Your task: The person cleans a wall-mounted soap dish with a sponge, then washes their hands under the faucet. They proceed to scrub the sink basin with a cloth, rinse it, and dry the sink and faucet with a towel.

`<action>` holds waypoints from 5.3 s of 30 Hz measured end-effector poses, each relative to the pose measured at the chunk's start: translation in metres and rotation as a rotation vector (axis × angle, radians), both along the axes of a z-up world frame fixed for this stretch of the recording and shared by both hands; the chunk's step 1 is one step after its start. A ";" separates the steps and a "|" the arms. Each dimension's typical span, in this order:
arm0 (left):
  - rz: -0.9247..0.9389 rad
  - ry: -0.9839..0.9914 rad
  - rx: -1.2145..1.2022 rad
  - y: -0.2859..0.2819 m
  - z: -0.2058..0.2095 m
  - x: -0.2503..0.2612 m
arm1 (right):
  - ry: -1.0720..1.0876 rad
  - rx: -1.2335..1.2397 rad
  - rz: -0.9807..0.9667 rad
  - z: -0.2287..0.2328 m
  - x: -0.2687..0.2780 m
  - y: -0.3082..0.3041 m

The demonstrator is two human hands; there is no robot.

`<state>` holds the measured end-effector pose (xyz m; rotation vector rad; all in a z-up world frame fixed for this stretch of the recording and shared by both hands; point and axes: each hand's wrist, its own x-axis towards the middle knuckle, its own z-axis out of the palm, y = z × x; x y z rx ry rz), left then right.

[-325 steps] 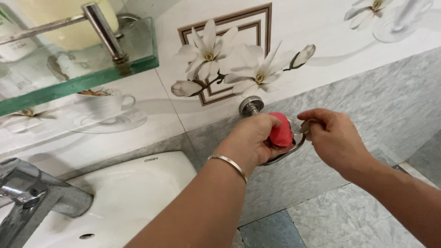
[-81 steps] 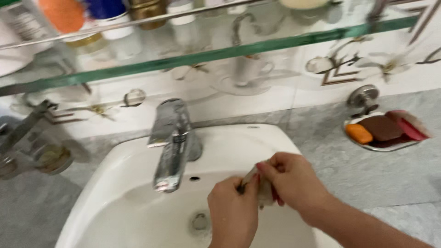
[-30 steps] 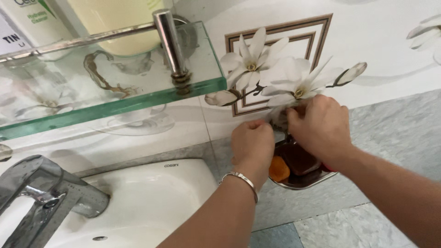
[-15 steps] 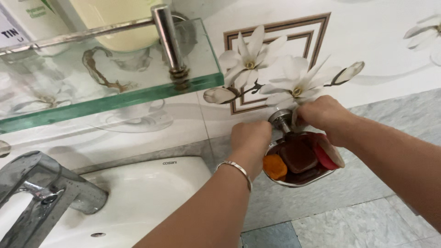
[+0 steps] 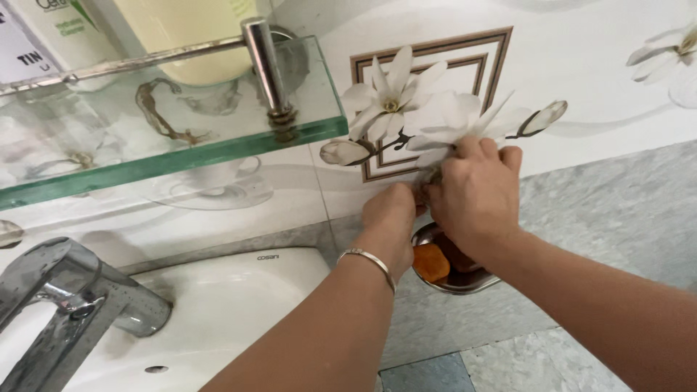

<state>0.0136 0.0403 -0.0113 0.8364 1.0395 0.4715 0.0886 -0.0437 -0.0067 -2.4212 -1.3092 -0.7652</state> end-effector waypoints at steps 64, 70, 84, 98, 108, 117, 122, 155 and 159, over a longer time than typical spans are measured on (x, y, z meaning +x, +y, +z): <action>-0.089 0.072 -0.016 0.013 -0.030 0.023 | 0.835 -0.121 -0.139 -0.012 0.036 -0.012; -0.038 -0.039 -0.051 0.020 -0.049 0.040 | 0.858 -0.130 -0.138 -0.008 0.035 -0.013; -0.003 0.373 0.448 -0.039 0.029 0.012 | 0.806 -0.141 -0.147 -0.008 0.034 -0.017; -0.234 0.292 1.390 -0.047 -0.002 0.018 | 1.196 0.100 -0.267 0.017 0.077 -0.069; 0.004 0.548 0.899 -0.038 0.011 0.007 | 1.199 0.199 -0.212 0.007 0.074 -0.075; -0.111 0.584 1.193 -0.025 -0.003 0.027 | 1.175 0.236 -0.219 -0.009 0.078 -0.077; -0.195 0.562 0.976 -0.014 0.016 0.001 | 1.622 0.391 -0.347 -0.018 0.081 -0.092; 0.003 0.493 0.351 -0.062 -0.019 -0.272 | 1.588 -0.042 0.190 -0.002 -0.233 -0.045; -0.168 0.842 0.535 -0.032 -0.099 -0.362 | 1.382 -0.425 0.270 -0.028 -0.293 -0.033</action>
